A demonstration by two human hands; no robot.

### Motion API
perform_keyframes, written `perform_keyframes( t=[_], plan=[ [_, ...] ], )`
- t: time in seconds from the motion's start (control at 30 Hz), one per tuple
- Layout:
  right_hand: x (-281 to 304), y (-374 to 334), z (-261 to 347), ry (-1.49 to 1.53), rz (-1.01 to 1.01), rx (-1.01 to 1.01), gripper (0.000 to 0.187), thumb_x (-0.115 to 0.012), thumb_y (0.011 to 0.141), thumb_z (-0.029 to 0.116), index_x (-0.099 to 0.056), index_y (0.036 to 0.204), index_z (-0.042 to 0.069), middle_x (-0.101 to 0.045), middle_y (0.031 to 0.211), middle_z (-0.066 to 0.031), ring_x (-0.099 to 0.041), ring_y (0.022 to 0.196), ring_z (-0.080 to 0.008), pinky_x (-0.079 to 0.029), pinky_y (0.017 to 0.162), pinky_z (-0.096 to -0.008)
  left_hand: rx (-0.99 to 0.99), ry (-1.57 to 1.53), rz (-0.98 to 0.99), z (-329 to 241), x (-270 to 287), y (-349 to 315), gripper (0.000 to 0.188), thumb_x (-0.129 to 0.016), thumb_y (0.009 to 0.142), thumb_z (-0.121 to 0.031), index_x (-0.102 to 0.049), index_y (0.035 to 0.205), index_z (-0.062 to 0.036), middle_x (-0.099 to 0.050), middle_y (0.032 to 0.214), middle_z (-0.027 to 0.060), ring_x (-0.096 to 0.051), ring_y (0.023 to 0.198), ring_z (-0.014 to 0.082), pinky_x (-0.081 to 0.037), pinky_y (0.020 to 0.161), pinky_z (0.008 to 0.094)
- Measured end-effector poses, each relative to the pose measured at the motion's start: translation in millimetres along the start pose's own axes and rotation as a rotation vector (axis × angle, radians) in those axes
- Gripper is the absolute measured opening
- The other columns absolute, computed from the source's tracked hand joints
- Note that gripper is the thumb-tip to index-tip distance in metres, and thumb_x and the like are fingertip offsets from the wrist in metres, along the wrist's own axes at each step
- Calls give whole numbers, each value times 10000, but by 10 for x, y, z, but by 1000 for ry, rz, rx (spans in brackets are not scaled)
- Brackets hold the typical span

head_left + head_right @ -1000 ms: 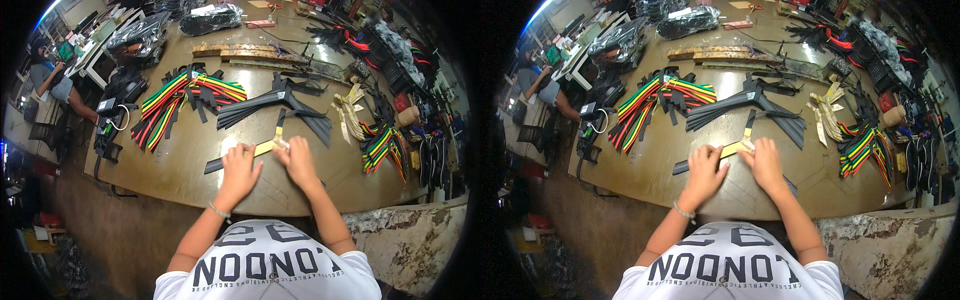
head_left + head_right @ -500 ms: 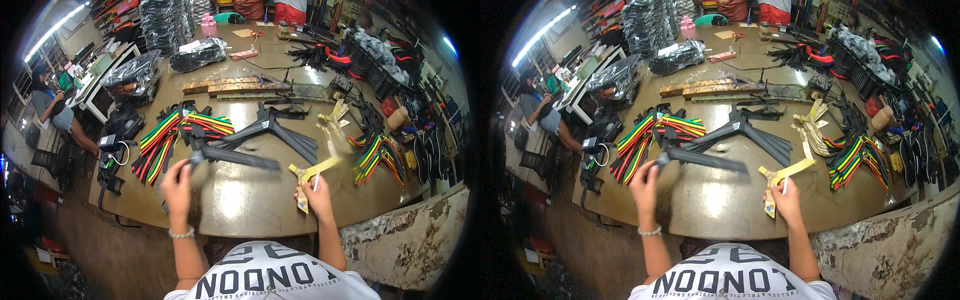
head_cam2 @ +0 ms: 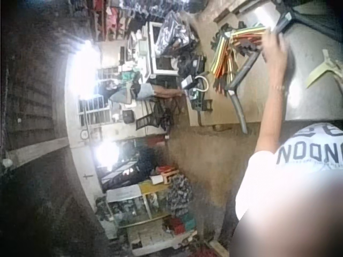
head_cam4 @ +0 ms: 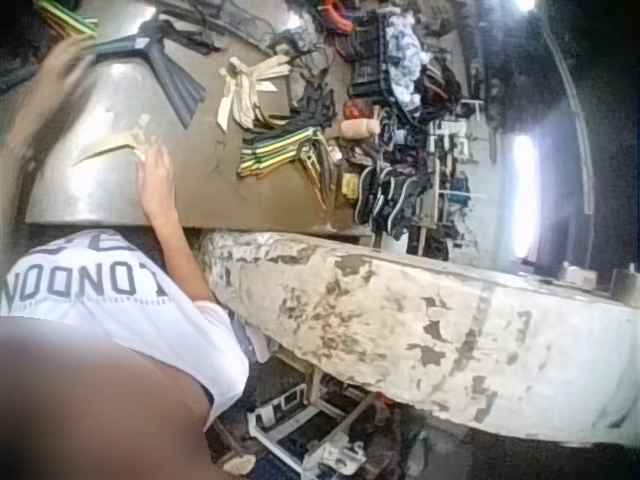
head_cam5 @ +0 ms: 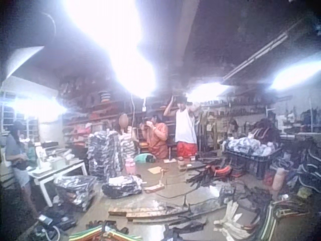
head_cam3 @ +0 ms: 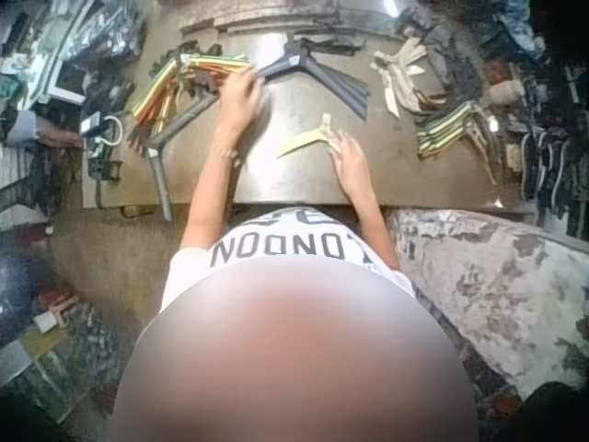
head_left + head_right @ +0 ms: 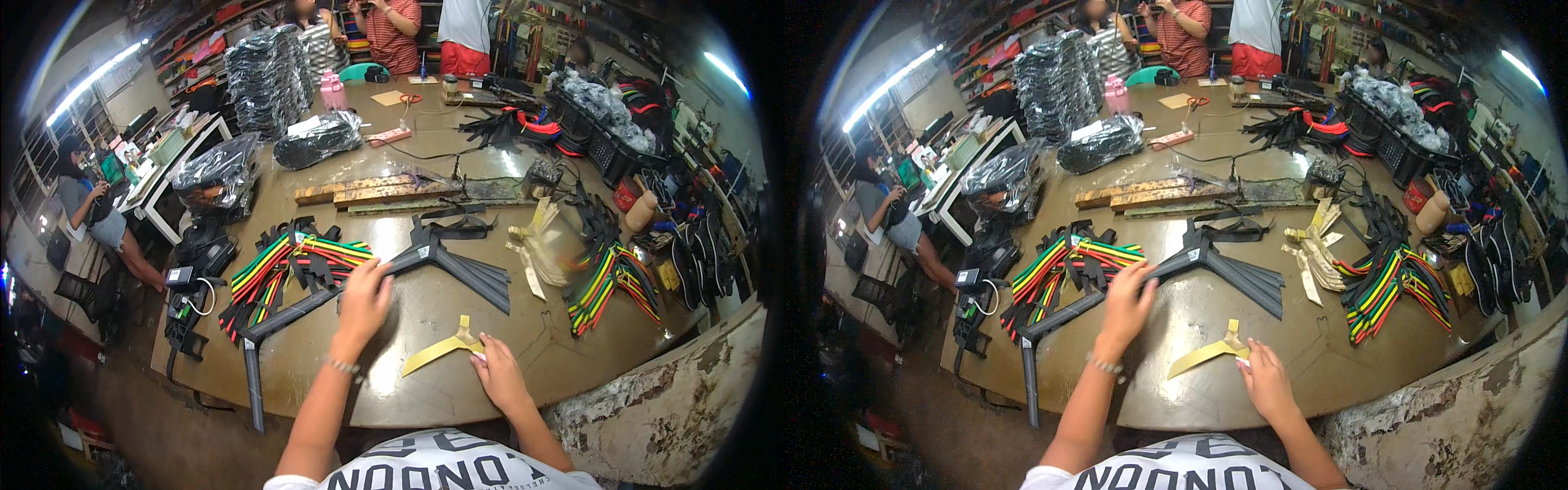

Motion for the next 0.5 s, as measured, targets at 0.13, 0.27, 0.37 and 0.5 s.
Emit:
perform_keyframes(
  t=[0.13, 0.27, 0.37, 0.5],
  plan=[
    [102, -156, -74, 115, -22, -126, 269, -678, 842, 67, -561, 1047, -60, -631, 1135, -211, -589, 1028, -390, -485, 875, -436, -78, 125, 253, -10, -672, 449, 353, -682, 818, -98, -624, 1161, -36, -628, 1143, 181, -579, 1093, 347, -462, 962, 411],
    [156, -241, -116, 166, -71, -146, 230, -690, 828, 54, -579, 1005, -42, -647, 1089, -185, -592, 999, -379, -489, 846, -424, -16, 172, 486, 116, -862, 569, 358, -680, 804, -90, -639, 1158, -52, -652, 1068, 174, -600, 1034, 351, -483, 915, 415],
    [153, -225, -104, 150, -70, -100, 217, -690, 828, 58, -587, 992, -38, -650, 1080, -185, -592, 979, -373, -489, 841, -419, -49, 80, 451, -14, -751, 727, 325, -676, 809, -79, -653, 1132, -54, -653, 1011, 166, -616, 981, 351, -499, 869, 422],
    [138, -169, -82, 201, 33, -85, 233, -698, 824, 78, -587, 997, -31, -648, 1061, -178, -589, 970, -356, -492, 829, -408, -129, -162, 250, -475, -492, 919, 290, -671, 843, -99, -665, 1131, -61, -632, 1020, 173, -620, 941, 352, -502, 839, 407]
  ],
)
Point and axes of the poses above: each hand's wrist, its own y-axis towards the middle knuckle, its own x-axis out of the back of the hand, z = x × y, the point moved 5 cm from there along y, towards the middle knuckle
